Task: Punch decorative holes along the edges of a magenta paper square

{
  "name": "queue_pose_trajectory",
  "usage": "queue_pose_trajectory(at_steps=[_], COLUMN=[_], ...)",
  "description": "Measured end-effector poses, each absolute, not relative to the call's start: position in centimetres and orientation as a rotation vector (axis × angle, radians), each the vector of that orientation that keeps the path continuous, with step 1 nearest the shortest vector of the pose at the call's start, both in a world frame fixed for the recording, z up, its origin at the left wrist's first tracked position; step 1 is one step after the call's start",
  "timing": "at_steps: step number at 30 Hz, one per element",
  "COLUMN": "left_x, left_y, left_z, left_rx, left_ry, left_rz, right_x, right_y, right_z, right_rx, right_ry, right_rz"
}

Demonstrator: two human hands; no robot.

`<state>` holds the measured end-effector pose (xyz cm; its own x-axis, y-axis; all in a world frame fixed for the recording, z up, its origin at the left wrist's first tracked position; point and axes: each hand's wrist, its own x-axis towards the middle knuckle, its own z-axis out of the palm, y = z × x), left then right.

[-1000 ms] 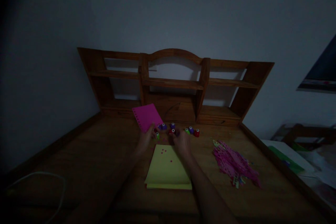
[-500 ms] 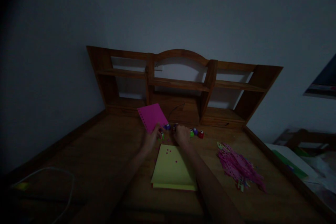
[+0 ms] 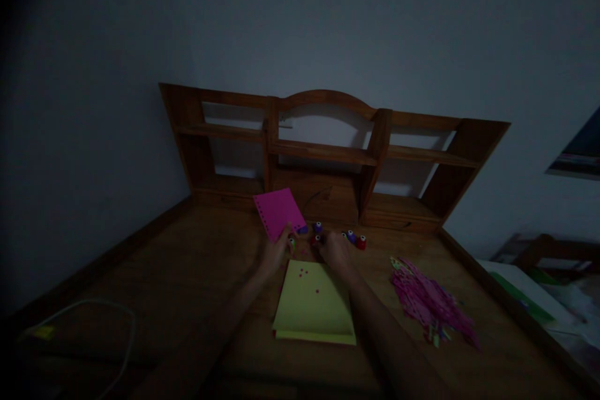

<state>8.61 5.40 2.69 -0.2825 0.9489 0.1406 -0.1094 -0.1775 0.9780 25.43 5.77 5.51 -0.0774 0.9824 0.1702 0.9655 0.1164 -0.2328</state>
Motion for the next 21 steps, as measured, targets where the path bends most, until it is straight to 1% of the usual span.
queue_pose_trajectory(at_steps=[4,8,14,17,21], left_x=[8.5,8.4,8.3,8.2,8.2], left_y=[5.2,5.1,5.3,5.5,5.7], left_z=[3.1,3.5,3.3,2.9,2.9], left_rx=[1.064,1.078,1.084,1.104,1.062], left_ry=[1.2,1.202,1.209,1.201,1.232], left_rz=[1.616,1.623,1.618,1.632,1.61], right_x=[24.5,23.9,24.7,25.1,26.4], right_y=[6.6,6.7,5.6,5.7,6.1], right_z=[5.3,5.8,6.7,6.6,6.0], right_rx=[-1.942,-1.941,-1.784,-1.713,-1.48], right_ry=[-2.108,-2.145,-2.164,-1.999,-1.62], right_rz=[-0.021,-0.017,0.186,0.278,0.448])
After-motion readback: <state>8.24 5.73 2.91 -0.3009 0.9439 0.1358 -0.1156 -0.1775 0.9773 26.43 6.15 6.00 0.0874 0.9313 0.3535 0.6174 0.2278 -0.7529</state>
